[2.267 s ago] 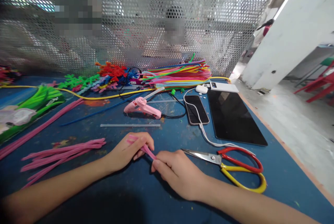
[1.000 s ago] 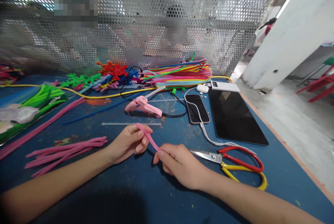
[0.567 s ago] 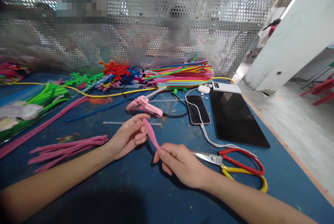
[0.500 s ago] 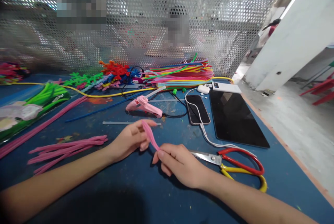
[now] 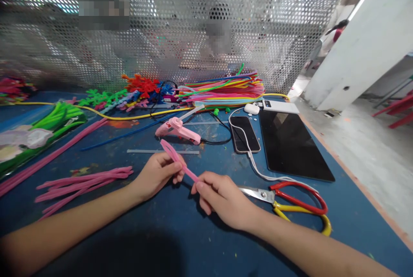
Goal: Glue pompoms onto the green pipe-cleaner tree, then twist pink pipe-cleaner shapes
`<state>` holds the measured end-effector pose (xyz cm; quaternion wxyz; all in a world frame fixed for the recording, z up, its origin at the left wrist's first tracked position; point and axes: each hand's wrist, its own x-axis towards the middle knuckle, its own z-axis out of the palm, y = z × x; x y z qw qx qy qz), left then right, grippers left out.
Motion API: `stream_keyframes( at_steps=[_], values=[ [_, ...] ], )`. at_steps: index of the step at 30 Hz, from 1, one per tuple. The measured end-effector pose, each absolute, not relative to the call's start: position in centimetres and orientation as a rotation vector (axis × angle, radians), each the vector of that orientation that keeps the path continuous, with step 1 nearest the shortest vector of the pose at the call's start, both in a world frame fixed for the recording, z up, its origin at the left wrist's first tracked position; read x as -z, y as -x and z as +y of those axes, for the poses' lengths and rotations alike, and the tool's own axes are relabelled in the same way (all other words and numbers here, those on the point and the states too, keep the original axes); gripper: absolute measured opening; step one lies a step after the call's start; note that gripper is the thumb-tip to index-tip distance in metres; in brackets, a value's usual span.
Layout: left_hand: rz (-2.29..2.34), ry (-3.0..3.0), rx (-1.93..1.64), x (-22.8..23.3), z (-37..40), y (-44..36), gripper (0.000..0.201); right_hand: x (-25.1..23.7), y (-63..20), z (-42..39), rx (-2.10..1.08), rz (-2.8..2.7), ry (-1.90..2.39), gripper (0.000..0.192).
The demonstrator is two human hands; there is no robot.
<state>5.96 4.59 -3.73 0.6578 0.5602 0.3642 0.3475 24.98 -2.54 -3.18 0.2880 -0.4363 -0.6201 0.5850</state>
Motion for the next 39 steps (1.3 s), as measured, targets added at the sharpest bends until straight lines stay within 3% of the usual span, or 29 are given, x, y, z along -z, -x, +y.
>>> stream_keyframes(
  at_steps=[13, 20, 29, 34, 39],
  values=[
    [0.701, -1.373, -0.665, 2.3, 2.3, -6.5, 0.008, 3.4, -25.0, -2.8, -1.483, -1.763, 1.177, 0.030],
    [0.727, -1.278, -0.699, 2.2, 2.9, -6.7, 0.023, 3.0, -25.0, -2.7, -1.473, -1.813, 1.149, 0.031],
    [0.731, -1.091, -0.769, 3.3, 2.6, -6.7, 0.023, 3.5, -25.0, -2.4, -1.576, -1.602, 1.122, 0.037],
    [0.663, -1.177, -0.423, 2.7, 2.7, -6.6, 0.021, 4.3, -25.1, -1.9, -1.667, -1.193, 1.012, 0.029],
    [0.601, -1.381, -0.171, 2.0, 2.8, -6.6, 0.024, 4.0, -25.0, -1.7, -1.650, -1.271, 1.025, 0.027]
  ],
)
